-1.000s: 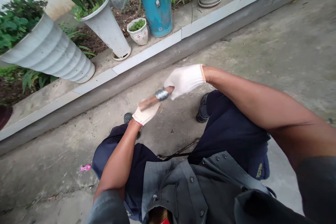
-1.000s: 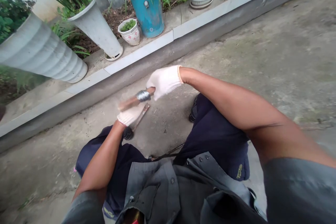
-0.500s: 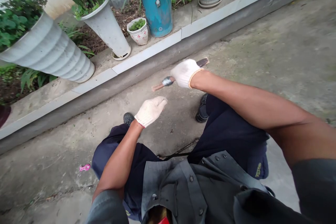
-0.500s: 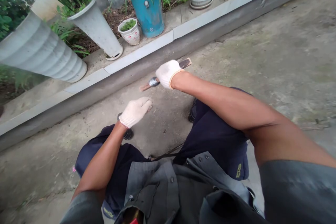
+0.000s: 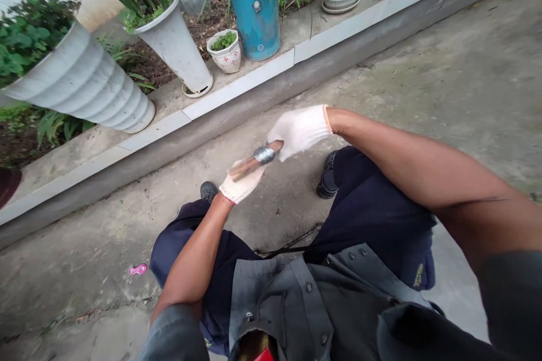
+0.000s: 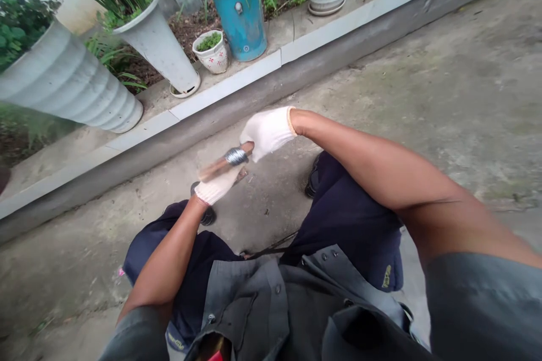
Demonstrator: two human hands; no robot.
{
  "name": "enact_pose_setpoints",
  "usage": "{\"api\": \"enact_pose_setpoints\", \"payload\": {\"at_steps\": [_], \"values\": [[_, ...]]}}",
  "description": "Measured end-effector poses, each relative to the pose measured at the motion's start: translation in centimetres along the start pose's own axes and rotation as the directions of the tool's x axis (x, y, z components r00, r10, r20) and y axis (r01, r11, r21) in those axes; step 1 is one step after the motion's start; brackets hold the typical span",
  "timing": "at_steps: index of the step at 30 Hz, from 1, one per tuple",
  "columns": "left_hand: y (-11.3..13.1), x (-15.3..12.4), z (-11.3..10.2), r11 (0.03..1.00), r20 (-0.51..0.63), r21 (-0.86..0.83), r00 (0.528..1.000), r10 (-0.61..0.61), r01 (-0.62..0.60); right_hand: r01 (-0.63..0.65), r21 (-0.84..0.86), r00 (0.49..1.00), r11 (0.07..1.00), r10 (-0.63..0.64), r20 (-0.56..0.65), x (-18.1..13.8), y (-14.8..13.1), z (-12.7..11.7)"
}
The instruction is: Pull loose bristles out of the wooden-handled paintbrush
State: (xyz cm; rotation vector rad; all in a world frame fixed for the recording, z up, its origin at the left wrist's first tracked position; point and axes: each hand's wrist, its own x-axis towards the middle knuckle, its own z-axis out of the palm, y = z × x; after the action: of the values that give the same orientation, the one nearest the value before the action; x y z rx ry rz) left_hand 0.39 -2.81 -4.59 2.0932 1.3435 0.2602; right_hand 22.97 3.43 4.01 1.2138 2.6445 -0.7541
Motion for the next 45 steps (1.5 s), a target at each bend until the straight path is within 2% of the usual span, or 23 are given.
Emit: {"api": "enact_pose_setpoints", "payload": {"at_steps": [2,5,9,12,14,16,18,21,24,27,29,31,33,36,42,45], "values": [[0.0,0.0,0.2,1.000,-0.009,0.010,1.000,0.002,-0.002,-0.013,-0.065,0.999,0.998,0.010,-0.041,0.3,-0.2,-0.4],[0.3,0.0,0.1,0.998,-0.012,0.016,0.998,0.056,-0.056,-0.113,-0.109,0.985,0.988,0.097,-0.142,0.9,-0.2,-0.7],[0.9,-0.2,-0.3,0.999,0.046,-0.005,0.998,0.051,-0.051,-0.272,-0.095,0.942,0.958,0.245,-0.229,1.9,0.5,-0.6],[1.5,-0.5,-0.5,0.997,0.099,0.055,0.994,0.051,-0.056,-0.377,-0.124,0.901,0.918,0.333,-0.276,2.6,1.2,-0.3],[1.7,-0.6,-0.6,0.991,0.112,0.110,0.991,0.069,-0.082,-0.426,-0.188,0.889,0.885,0.371,-0.267,2.9,1.5,0.1],[1.7,-0.7,-0.8,0.984,0.091,0.152,0.993,0.076,-0.089,-0.434,-0.274,0.898,0.859,0.387,-0.208,2.9,1.6,0.5],[1.4,-0.7,-1.3,0.983,0.036,0.174,0.997,0.061,-0.067,-0.396,-0.350,0.918,0.849,0.379,-0.120,2.6,1.5,1.0],[0.8,-0.5,-2.3,0.984,-0.058,0.180,0.998,0.030,-0.019,-0.246,-0.382,0.955,0.891,0.291,0.064,1.9,1.1,1.7],[0.3,-0.3,-3.2,0.981,-0.109,0.193,0.994,0.004,0.018,-0.066,-0.284,0.954,0.957,0.144,0.264,1.1,0.5,1.9],[-0.2,-0.1,-3.5,0.982,-0.107,0.188,0.994,-0.013,0.033,0.103,-0.148,0.945,0.984,-0.051,0.323,0.3,-0.1,1.3],[-0.4,0.0,-3.3,0.986,-0.085,0.168,0.996,0.002,0.012,0.166,-0.093,0.956,0.982,-0.137,0.259,-0.2,-0.5,0.7],[-0.6,0.1,-2.8,0.989,-0.070,0.148,0.998,0.004,0.007,0.141,-0.058,0.983,0.988,-0.133,0.126,-0.4,-0.8,0.1],[-0.6,0.2,-2.3,0.992,-0.071,0.125,0.997,-0.023,0.031,0.068,-0.037,0.998,0.997,-0.068,-0.018,-0.2,-0.9,-0.4],[-0.2,0.2,-1.7,0.994,-0.058,0.103,0.998,-0.028,0.034,-0.088,-0.055,0.982,0.995,0.077,-0.174,0.6,-0.7,-0.8],[1.1,-0.3,-1.0,0.991,0.025,0.125,0.999,0.039,-0.042,-0.354,-0.091,0.897,0.931,0.311,-0.315,2.3,1.3,-0.5],[1.4,-0.5,-1.0,0.980,0.068,0.179,0.995,0.078,-0.089,-0.444,-0.173,0.875,0.879,0.383,-0.296,2.7,1.8,0.0]]}}
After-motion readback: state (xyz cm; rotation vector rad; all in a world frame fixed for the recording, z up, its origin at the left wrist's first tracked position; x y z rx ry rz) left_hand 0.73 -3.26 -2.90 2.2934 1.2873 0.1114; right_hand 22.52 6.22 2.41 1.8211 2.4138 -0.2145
